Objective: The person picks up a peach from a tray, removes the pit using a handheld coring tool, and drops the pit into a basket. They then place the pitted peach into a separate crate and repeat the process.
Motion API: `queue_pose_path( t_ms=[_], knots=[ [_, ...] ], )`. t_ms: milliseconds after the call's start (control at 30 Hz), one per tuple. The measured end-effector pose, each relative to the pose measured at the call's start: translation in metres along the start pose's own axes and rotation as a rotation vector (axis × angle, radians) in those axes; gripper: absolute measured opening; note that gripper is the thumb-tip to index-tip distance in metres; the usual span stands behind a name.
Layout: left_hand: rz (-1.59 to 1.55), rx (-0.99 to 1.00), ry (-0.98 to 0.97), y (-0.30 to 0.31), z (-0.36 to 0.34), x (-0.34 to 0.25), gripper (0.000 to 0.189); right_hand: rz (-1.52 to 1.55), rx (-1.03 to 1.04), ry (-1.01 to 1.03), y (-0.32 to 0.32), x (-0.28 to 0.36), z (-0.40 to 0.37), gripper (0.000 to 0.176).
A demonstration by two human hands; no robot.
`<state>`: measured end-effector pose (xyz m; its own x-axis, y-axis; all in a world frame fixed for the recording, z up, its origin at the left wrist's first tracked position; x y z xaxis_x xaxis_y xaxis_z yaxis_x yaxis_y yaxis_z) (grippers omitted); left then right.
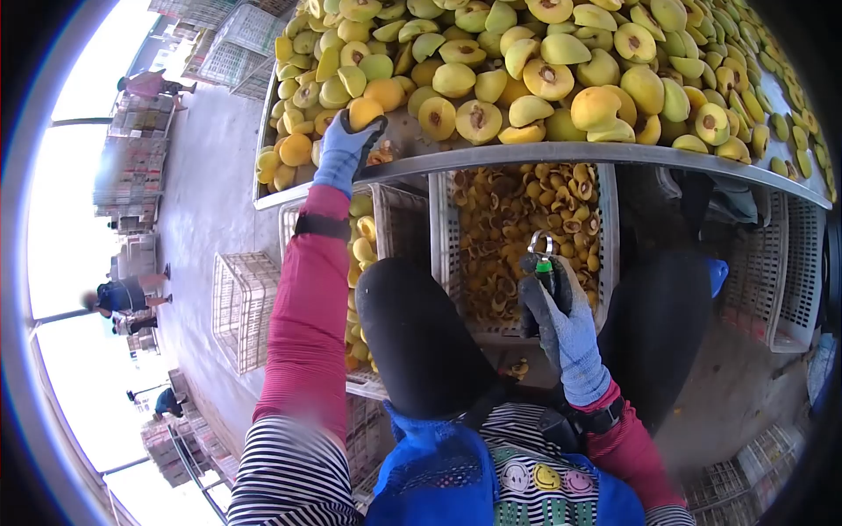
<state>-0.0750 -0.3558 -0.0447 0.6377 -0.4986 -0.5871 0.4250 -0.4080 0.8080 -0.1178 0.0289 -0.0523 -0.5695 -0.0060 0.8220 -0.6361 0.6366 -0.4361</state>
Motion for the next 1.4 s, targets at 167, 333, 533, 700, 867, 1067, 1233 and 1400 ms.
queue_pose_path(
  t_ms=[167,333,533,700,867,1067,1233,1400],
  knots=[
    [-0.039,-0.112,-0.435,0.005,-0.147,-0.122,0.053,0.195,0.014,-0.118,-0.014,0.027,-0.004,0.031],
    [0.077,0.161,-0.607,-0.027,-0.241,-0.152,0.067,0.299,-0.022,-0.077,-0.019,0.035,-0.004,0.033],
    [-1.088,0.291,0.170,-0.059,-0.255,-0.122,0.043,-0.113,0.124,0.329,-0.027,0.023,-0.014,0.031],
    [-1.264,0.124,0.238,-0.062,-0.266,-0.123,0.033,-0.718,0.074,0.424,-0.025,0.038,-0.045,0.022],
    [-0.638,0.076,-0.213,-0.053,-0.276,-0.123,0.030,-0.870,0.098,0.505,-0.027,0.026,-0.054,0.020],
    [-0.328,0.346,-0.200,-0.049,-0.265,-0.123,0.030,-0.866,0.194,0.415,-0.021,0.011,-0.062,0.020],
    [-0.322,0.282,-0.247,-0.052,-0.264,-0.133,0.028,-0.494,0.240,0.210,-0.018,-0.006,-0.065,0.020],
    [-0.430,0.051,-0.176,-0.058,-0.274,-0.141,0.025,-0.252,0.200,0.208,-0.018,-0.007,-0.070,0.020]
  ],
)
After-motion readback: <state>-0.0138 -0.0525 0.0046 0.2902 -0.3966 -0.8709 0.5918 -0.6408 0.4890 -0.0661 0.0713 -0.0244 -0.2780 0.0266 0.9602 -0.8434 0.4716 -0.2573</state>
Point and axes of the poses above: each hand's wrist, its own z-axis towards the middle knuckle, its own y-axis out of the back of the hand, x = y × z, the point moved 4 cm from there along z, towards the middle knuckle, and after that the axes turned 7 degrees about x, right-handed, at the moved point
